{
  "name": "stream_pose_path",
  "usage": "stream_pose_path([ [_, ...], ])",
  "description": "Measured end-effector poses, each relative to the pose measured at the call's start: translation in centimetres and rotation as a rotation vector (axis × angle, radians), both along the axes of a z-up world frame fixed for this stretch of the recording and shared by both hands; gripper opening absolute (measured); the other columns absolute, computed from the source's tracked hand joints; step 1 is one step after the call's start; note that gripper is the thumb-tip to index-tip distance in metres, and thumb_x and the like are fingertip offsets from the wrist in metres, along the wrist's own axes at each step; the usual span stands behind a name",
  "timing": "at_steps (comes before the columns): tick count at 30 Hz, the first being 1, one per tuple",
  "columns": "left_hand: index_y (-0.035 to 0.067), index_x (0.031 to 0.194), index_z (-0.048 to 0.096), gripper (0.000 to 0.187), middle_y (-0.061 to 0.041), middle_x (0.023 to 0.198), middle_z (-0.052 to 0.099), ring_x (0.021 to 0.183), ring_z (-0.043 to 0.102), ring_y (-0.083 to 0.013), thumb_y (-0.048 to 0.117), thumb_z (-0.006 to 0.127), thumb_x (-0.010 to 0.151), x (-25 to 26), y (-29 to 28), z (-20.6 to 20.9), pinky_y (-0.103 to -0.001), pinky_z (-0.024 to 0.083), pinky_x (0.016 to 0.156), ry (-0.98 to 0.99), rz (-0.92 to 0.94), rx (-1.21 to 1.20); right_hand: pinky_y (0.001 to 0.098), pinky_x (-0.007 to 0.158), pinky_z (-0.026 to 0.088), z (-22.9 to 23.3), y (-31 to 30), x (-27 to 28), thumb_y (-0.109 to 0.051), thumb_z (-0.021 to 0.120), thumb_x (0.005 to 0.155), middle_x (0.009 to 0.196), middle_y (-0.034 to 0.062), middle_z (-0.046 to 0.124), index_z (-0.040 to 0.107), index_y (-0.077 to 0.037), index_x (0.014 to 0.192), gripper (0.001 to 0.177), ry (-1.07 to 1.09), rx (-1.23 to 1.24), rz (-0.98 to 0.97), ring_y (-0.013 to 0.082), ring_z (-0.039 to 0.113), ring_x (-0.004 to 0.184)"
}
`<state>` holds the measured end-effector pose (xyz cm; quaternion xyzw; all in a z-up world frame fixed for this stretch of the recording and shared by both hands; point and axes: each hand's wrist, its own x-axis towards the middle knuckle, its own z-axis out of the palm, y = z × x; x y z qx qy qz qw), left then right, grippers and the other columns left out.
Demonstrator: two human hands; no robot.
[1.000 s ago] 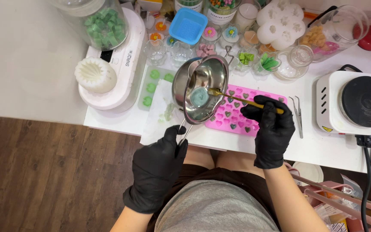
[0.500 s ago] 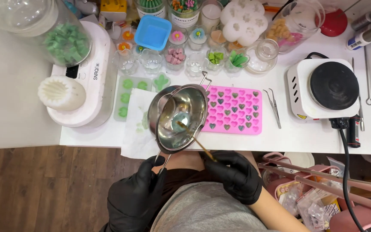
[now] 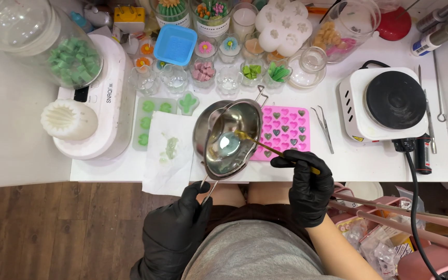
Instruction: The recorder is making heart-shaped decorative elements for candles by melting wax and using a mold.
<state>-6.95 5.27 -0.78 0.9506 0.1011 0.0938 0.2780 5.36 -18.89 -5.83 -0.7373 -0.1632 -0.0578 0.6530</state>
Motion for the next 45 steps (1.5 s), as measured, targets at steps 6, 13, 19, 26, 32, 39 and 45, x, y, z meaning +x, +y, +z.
stream_pose_path([
  [6, 0.019, 0.120, 0.065, 0.036, -0.006, 0.051, 0.062, 0.044, 0.063, -0.0269, 0.026, 0.076, 0.086, 2.8, -1.3, 1.3, -0.040, 0.044, 0.041, -0.011, -0.059, 0.010, 0.0358, 0.091, 0.059, -0.7, -1.4, 2.1, -0.014, 0.047, 0.116, 0.107, 0.0160, 0.074, 0.062, 0.004, 0.125, 0.025, -0.055, 0.019, -0.113, 0.0276, 0.077, 0.095],
  [13, 0.014, 0.121, 0.064, 0.033, -0.004, 0.053, 0.061, 0.043, 0.061, -0.0247, 0.022, 0.072, 0.090, 5.0, -2.3, 1.9, -0.038, 0.045, 0.041, -0.020, -0.134, 0.040, 0.0432, 0.088, 0.063, -1.6, -2.8, 4.0, -0.012, 0.050, 0.114, 0.122, 0.0189, 0.068, 0.052, 0.005, 0.128, 0.022, 0.002, 0.167, -0.153, 0.0340, 0.076, 0.095],
  [19, 0.013, 0.120, 0.063, 0.032, -0.004, 0.055, 0.061, 0.046, 0.062, -0.0241, 0.023, 0.071, 0.091, 6.1, -3.2, 1.8, -0.038, 0.045, 0.043, -0.040, -0.149, 0.097, 0.0453, 0.085, 0.064, -2.0, -3.0, 4.6, -0.014, 0.051, 0.112, 0.124, 0.0208, 0.068, 0.054, 0.005, 0.127, 0.024, 0.100, 0.260, -0.140, 0.0342, 0.076, 0.094],
  [26, 0.015, 0.120, 0.064, 0.031, -0.004, 0.055, 0.062, 0.044, 0.061, -0.0258, 0.025, 0.071, 0.091, 7.0, -4.4, 1.6, -0.039, 0.045, 0.043, -0.013, -0.128, 0.080, 0.0409, 0.077, 0.063, -2.0, -4.2, 5.2, -0.023, 0.055, 0.110, 0.091, 0.0207, 0.073, 0.064, 0.007, 0.121, 0.033, 0.404, 0.397, -0.202, 0.0303, 0.076, 0.081],
  [32, 0.016, 0.118, 0.064, 0.031, -0.005, 0.057, 0.065, 0.045, 0.062, -0.0274, 0.026, 0.072, 0.090, 7.8, -5.0, 1.2, -0.040, 0.045, 0.042, -0.007, -0.109, 0.045, 0.0397, 0.076, 0.063, -1.3, -5.8, 5.5, -0.022, 0.055, 0.111, 0.090, 0.0174, 0.073, 0.063, 0.007, 0.120, 0.032, 0.392, 0.393, -0.287, 0.0279, 0.074, 0.077],
  [39, 0.016, 0.116, 0.066, 0.029, -0.003, 0.059, 0.066, 0.049, 0.063, -0.0279, 0.023, 0.073, 0.089, 8.4, -4.7, 1.4, -0.040, 0.045, 0.045, -0.055, -0.073, 0.010, 0.0391, 0.077, 0.063, -1.3, -7.7, 6.0, -0.022, 0.054, 0.113, 0.091, 0.0161, 0.072, 0.064, 0.006, 0.123, 0.032, 0.320, 0.378, -0.318, 0.0249, 0.074, 0.080],
  [45, 0.016, 0.119, 0.067, 0.032, -0.003, 0.058, 0.064, 0.048, 0.063, -0.0270, 0.020, 0.075, 0.088, 8.2, -4.5, 1.3, -0.040, 0.045, 0.045, -0.082, -0.056, 0.004, 0.0399, 0.079, 0.064, -1.3, -8.3, 6.6, -0.022, 0.055, 0.112, 0.092, 0.0165, 0.072, 0.063, 0.007, 0.124, 0.032, 0.284, 0.405, -0.374, 0.0244, 0.074, 0.080],
])
